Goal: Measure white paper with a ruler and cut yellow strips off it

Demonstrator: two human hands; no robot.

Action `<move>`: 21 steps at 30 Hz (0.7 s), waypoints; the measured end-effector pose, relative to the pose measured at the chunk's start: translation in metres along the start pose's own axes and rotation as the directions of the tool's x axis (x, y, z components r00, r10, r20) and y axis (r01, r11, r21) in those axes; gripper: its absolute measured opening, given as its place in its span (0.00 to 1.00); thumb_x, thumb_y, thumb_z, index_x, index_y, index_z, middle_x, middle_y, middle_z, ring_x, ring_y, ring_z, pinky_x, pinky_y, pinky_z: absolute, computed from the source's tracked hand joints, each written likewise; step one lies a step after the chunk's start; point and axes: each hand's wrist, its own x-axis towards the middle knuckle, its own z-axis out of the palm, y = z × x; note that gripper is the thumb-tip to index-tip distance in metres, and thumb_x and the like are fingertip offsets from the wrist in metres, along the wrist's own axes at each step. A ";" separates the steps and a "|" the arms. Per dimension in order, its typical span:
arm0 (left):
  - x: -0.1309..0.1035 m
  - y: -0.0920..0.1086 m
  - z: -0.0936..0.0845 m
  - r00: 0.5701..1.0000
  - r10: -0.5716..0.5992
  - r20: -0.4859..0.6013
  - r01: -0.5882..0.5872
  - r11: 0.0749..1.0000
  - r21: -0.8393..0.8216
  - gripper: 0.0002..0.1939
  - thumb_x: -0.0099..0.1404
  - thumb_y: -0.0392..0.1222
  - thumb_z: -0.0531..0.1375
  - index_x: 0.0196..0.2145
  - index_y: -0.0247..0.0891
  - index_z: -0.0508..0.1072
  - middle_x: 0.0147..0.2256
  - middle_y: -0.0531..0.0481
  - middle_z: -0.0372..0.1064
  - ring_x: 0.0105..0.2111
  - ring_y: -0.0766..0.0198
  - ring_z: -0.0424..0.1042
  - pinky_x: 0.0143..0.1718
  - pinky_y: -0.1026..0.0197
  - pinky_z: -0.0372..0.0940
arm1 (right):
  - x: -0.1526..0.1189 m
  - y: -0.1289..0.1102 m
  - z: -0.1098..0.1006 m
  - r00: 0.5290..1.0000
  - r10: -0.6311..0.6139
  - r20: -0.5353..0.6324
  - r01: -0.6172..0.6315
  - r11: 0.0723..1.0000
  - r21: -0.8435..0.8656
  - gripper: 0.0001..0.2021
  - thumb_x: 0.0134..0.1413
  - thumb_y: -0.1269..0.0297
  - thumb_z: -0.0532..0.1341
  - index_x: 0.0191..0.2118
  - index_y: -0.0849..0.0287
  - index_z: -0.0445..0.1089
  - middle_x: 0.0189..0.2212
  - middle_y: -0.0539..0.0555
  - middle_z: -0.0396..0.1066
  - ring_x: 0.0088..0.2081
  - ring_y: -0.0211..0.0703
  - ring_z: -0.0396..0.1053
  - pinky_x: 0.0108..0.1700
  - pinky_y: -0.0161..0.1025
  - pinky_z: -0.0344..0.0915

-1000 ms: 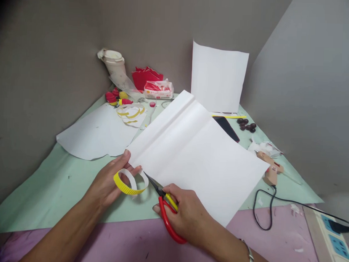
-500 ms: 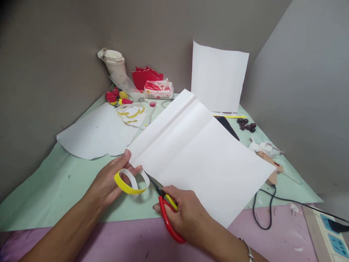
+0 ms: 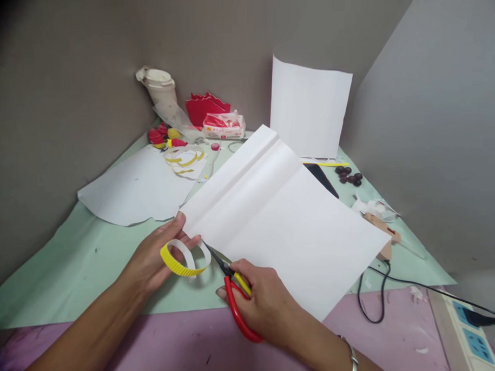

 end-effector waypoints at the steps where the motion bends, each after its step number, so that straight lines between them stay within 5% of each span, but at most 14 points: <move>1: 0.000 0.000 0.000 1.000 0.000 0.004 0.000 1.000 -0.001 0.13 0.59 0.46 0.70 0.25 0.34 0.75 0.18 0.58 0.61 0.22 0.69 0.69 0.40 0.61 0.75 | 0.000 0.000 0.000 1.000 -0.005 -0.001 0.005 1.000 0.005 0.08 0.58 0.58 0.62 0.39 0.57 0.70 0.23 0.45 0.62 0.25 0.37 0.57 0.28 0.32 0.57; 21: 0.001 0.001 0.000 1.000 -0.015 0.017 0.015 1.000 -0.006 0.12 0.59 0.45 0.69 0.27 0.34 0.76 0.19 0.57 0.63 0.23 0.69 0.69 0.35 0.63 0.76 | -0.001 0.000 -0.002 1.000 -0.006 -0.008 0.006 0.999 -0.032 0.09 0.56 0.58 0.63 0.39 0.56 0.69 0.21 0.43 0.61 0.23 0.36 0.57 0.27 0.32 0.56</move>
